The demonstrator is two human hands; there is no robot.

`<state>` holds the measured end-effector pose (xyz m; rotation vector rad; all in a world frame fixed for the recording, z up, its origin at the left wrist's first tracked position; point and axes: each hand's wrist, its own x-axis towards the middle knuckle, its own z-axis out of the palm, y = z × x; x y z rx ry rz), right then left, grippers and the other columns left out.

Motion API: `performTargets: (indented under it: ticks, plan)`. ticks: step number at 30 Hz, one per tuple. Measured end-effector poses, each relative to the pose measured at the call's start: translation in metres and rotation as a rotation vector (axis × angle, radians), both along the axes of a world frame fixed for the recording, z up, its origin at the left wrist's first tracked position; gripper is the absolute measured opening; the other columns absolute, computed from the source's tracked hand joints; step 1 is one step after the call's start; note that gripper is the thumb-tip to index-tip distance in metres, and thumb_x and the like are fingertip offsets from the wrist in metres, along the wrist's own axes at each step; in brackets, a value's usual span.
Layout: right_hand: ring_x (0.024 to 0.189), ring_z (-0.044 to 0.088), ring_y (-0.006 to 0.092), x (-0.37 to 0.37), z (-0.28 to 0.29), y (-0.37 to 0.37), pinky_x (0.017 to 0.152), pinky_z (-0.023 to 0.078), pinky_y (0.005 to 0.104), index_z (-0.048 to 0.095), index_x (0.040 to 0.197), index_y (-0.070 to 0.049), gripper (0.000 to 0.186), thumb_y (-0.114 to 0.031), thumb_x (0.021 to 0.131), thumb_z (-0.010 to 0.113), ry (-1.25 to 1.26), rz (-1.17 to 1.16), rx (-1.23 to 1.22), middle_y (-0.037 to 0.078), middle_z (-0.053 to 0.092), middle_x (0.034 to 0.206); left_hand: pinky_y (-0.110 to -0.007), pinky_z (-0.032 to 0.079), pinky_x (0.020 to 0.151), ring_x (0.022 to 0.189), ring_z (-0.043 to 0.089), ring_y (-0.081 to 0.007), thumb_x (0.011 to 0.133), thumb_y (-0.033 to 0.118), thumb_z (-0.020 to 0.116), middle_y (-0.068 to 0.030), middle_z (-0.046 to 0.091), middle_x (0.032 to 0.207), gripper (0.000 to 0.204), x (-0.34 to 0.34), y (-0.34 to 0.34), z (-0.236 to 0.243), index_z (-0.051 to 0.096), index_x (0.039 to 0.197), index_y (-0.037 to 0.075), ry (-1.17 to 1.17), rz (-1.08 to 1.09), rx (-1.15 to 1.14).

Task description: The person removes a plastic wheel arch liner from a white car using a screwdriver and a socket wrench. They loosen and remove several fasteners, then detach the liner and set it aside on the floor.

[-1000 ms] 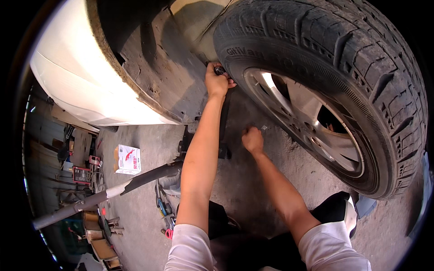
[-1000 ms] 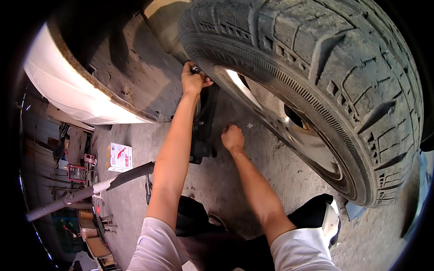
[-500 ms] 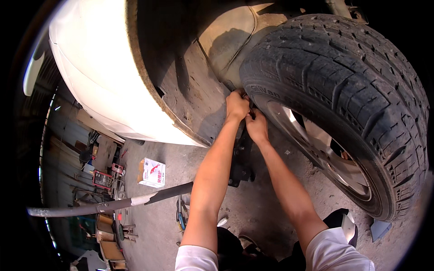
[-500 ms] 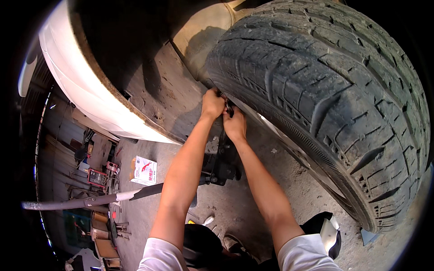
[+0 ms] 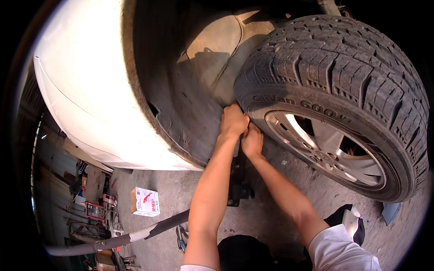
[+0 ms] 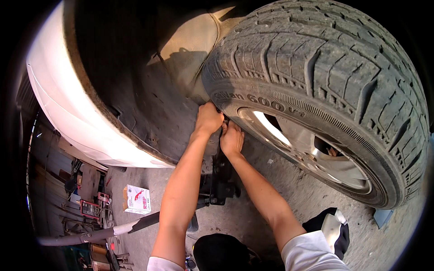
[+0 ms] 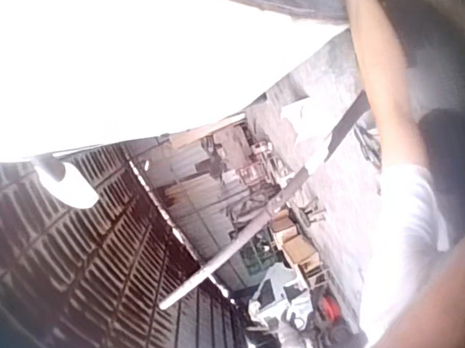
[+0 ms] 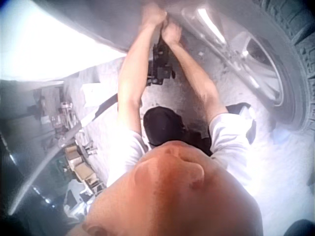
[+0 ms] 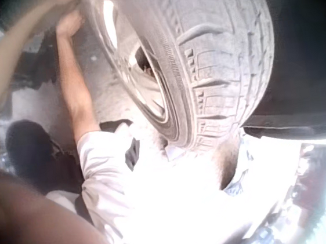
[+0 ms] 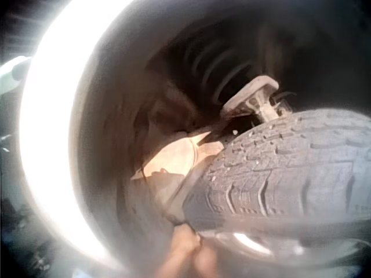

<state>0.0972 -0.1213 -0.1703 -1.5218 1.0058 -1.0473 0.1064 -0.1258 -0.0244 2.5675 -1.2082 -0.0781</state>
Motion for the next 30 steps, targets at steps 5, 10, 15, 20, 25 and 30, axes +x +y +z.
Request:
performTargets:
  ticks: [5,10,15,20,25,30]
  plan:
    - [0.098,0.051,0.0362,0.000,0.009,0.015,0.084,0.037,0.0476,0.057,0.096,-0.002,0.022,-0.022,0.091,0.050,0.057,0.000,-0.177,0.018,0.059,0.102,-0.044,0.050,0.084,0.100,0.059,-0.0409,0.073,0.009,0.061,-0.0267,0.061,0.104,0.026,0.019,0.007,-0.009,0.065,0.095,-0.004,-0.013,0.009,-0.041]
    - [0.096,0.050,0.0394,0.003,0.005,0.022,0.085,0.039,0.0451,0.058,0.101,0.001,0.026,-0.019,0.084,0.057,-0.145,-0.028,-0.164,0.020,0.056,0.098,-0.043,0.050,0.083,0.099,0.059,-0.0398,0.070,0.009,0.059,-0.0268,0.062,0.101,0.028,0.010,0.006,0.002,0.066,0.093,-0.005,0.056,0.009,-0.074]
    - [0.101,0.056,0.0349,0.010,-0.025,-0.004,0.081,0.045,0.0423,0.053,0.123,-0.013,0.050,-0.042,0.082,0.056,0.042,0.079,-0.191,0.016,0.061,0.109,-0.035,0.053,0.082,0.097,0.064,-0.0298,0.069,0.013,0.067,-0.0188,0.066,0.098,0.026,0.019,0.005,-0.011,0.070,0.092,0.002,-0.101,0.033,0.006]
    - [0.114,0.051,0.0347,0.001,-0.047,-0.019,0.087,0.043,0.0423,0.053,0.122,-0.006,0.060,-0.049,0.079,0.056,0.226,0.159,-0.187,0.019,0.055,0.121,-0.032,0.053,0.079,0.093,0.065,-0.0270,0.066,0.014,0.070,-0.0174,0.067,0.095,0.022,0.027,-0.021,-0.046,0.071,0.085,0.003,-0.138,0.065,-0.012]
    - [0.111,0.052,0.0341,0.003,-0.065,-0.026,0.086,0.042,0.0401,0.055,0.116,-0.002,0.049,-0.039,0.084,0.056,0.138,0.152,-0.405,0.021,0.056,0.117,-0.031,0.054,0.076,0.090,0.066,-0.0265,0.064,0.010,0.071,-0.0199,0.066,0.091,0.020,0.029,-0.048,-0.057,0.070,0.081,0.000,-0.040,0.131,-0.104]
    - [0.118,0.048,0.0302,0.015,-0.071,-0.021,0.092,0.040,0.0378,0.048,0.126,-0.005,0.055,-0.039,0.085,0.057,0.145,0.180,-0.277,0.015,0.053,0.126,-0.032,0.051,0.081,0.098,0.062,-0.0281,0.065,0.015,0.072,-0.0225,0.063,0.100,0.028,0.059,-0.050,-0.084,0.068,0.085,-0.004,-0.037,0.125,-0.081]
